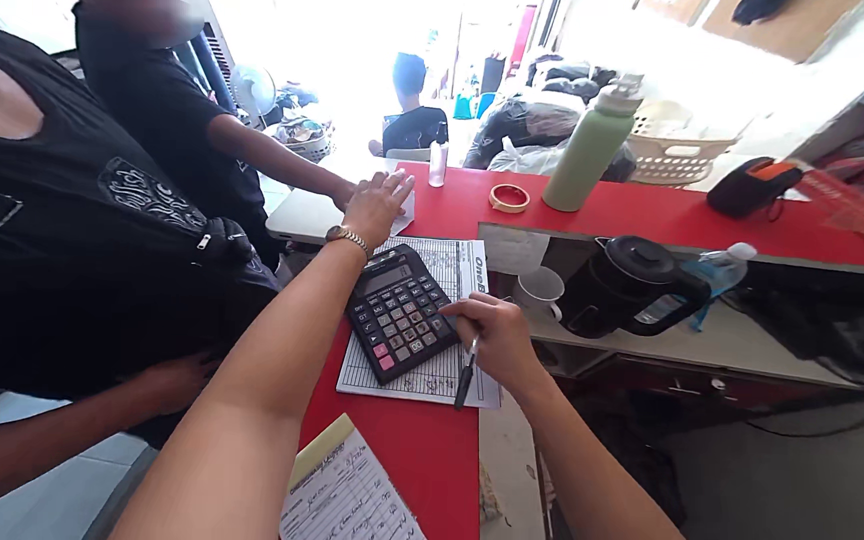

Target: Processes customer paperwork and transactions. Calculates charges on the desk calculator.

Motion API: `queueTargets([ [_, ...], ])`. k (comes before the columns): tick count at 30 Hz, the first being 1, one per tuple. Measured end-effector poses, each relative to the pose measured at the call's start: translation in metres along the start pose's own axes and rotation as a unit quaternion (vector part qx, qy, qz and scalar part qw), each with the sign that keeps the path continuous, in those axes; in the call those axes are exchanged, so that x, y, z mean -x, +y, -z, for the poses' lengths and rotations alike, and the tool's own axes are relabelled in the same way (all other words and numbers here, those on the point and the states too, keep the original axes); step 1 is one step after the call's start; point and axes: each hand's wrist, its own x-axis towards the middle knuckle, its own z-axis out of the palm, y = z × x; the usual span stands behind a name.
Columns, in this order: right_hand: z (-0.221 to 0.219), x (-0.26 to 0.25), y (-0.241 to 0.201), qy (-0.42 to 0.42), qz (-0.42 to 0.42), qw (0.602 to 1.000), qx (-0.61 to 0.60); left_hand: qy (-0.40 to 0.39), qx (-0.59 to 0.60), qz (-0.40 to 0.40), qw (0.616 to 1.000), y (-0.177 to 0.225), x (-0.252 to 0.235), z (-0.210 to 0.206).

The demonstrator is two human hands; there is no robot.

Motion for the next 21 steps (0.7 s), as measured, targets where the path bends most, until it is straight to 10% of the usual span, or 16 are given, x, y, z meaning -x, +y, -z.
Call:
queueTargets([
  [9, 0.014, 0.023, 0.000, 0.018, -0.017, 1.000, -0.012, -0.127, -0.041, 0.037, 0.990, -0.020, -0.040, -0.035],
  [21, 0.008, 0.017, -0.012, -0.004, 0.043, 0.995, 0.085, 0.224, 0.147, 0.008, 0.963, 0.030, 0.043, 0.094],
])
